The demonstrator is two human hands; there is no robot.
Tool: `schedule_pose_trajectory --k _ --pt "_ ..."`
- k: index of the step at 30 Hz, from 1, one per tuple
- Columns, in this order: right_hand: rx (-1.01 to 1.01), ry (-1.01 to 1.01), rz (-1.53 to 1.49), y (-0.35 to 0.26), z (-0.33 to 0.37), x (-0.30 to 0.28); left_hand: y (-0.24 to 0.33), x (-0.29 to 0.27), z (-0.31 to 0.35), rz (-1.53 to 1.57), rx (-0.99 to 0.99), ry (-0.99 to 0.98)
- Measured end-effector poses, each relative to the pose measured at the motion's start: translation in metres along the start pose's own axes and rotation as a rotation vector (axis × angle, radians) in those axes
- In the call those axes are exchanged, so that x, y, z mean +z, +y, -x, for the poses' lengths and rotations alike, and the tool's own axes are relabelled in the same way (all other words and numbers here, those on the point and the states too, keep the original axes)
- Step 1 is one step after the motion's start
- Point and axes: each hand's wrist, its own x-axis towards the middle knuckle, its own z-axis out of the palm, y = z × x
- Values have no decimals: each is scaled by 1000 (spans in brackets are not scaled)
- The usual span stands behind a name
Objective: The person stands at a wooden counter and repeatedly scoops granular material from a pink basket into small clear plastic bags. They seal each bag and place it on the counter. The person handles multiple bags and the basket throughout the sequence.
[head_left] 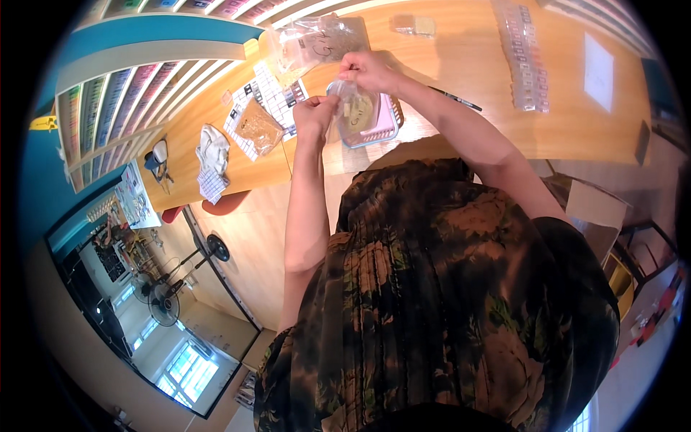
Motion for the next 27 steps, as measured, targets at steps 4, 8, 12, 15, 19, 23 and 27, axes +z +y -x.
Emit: schedule_pose_trajectory --k 4,8,12,15,19,23,27 --pt "-121 82 -9 8 -2 4 -2 -2 7 30 -1 -16" --pt "-96 81 35 4 1 6 -11 -6 7 21 34 -19" --pt "-57 78 84 -4 3 5 -11 -9 12 1 32 -16" --pt "-40 67 89 -6 4 6 -12 -11 16 17 10 -18" --pt "-15 67 89 -5 4 7 -17 -16 20 59 -11 -25" --pt "-93 113 170 -7 4 4 -19 -16 21 89 -20 -33" --pt "-26 -60 -70 -25 7 -14 1 -15 32 118 130 -92"
